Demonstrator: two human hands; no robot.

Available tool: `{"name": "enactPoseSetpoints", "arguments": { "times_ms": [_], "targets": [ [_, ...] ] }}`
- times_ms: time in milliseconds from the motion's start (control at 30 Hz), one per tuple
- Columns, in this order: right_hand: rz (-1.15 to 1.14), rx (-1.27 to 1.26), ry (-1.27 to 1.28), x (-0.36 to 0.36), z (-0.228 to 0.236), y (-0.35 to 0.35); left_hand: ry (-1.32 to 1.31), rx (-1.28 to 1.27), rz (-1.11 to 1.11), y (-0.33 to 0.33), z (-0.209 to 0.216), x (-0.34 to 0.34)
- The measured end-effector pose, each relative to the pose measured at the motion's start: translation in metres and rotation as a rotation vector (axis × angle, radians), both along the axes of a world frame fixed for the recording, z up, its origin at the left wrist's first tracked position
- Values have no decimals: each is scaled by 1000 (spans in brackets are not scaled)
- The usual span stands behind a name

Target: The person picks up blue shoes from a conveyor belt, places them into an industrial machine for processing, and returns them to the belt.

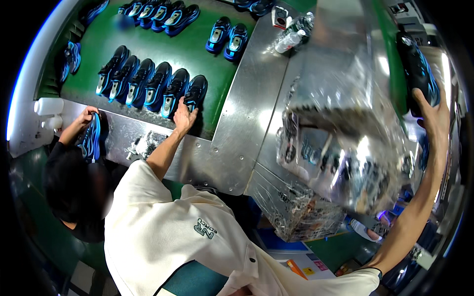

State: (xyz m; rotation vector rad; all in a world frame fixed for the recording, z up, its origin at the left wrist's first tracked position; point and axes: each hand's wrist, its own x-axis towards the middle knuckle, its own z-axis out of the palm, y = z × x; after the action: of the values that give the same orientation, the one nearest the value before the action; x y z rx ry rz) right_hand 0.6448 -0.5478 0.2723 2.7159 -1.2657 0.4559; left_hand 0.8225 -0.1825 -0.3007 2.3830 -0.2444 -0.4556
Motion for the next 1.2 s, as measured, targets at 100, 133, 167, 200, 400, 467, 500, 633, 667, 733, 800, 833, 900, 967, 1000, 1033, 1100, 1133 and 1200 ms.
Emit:
{"name": "enactPoseSetpoints", "arguments": {
  "times_ms": [100, 133, 167, 200, 400, 467, 500, 633, 667, 733, 800, 833, 900, 967, 1000, 1033, 1100, 1133, 1200],
  "targets": [
    [145, 42, -157, -20, -6, -43, 46, -7, -16, -15, 7, -1],
    [195, 67, -248, -30, -15, -58, 90, 53, -2, -14, 11, -1],
    [147, 169, -333, -21, -27, -68, -3, 82, 20, -3, 0, 0],
    [132, 151, -376, -29, -27, -77, 38, 89, 25, -8, 11, 1],
    [39, 120, -845, -104, 1, -62, -460, -346, -250, 1, 49, -28],
    [23, 205, -1157, -140, 9, -31, -308, -511, -351, 0, 89, -72],
    [-8, 244, -1250, -154, 13, 2, 130, -672, -429, -1, 116, -95],
    [5, 105, -1379, -262, 15, 101, 1214, -778, -884, -27, 235, -204],
    [-13, 40, -1359, -283, 10, 128, 1417, -917, -1082, -34, 257, -226],
    [-96, -77, -1313, -325, -8, 174, 1754, -967, -1319, -57, 295, -270],
    [-218, 23, -1379, -354, -35, 222, 2109, -884, -1376, -77, 335, -311],
    [-301, 85, -1384, -381, -54, 248, 2358, -697, -1265, -78, 365, -337],
    [-340, 251, -1284, -427, -86, 309, 2642, -526, -1497, -56, 389, -382],
    [-600, 265, -1231, -453, -105, 367, 2451, -329, -1586, -27, 364, -426],
    [-588, 18, -1185, -467, -125, 385, 2408, -277, -1524, -16, 354, -441],
    [-656, 40, -1267, -466, -129, 412, 2360, -226, -1463, -9, 347, -449],
    [-746, 32, -1590, -475, -150, 481, 2212, -219, -1453, 5, 338, -488],
    [-778, 44, -1626, -486, -164, 525, 2079, -244, -1545, 24, 343, -513],
    [-809, 23, -1782, -494, -198, 591, 1827, -316, -1721, 63, 349, -554]
  ]
}}
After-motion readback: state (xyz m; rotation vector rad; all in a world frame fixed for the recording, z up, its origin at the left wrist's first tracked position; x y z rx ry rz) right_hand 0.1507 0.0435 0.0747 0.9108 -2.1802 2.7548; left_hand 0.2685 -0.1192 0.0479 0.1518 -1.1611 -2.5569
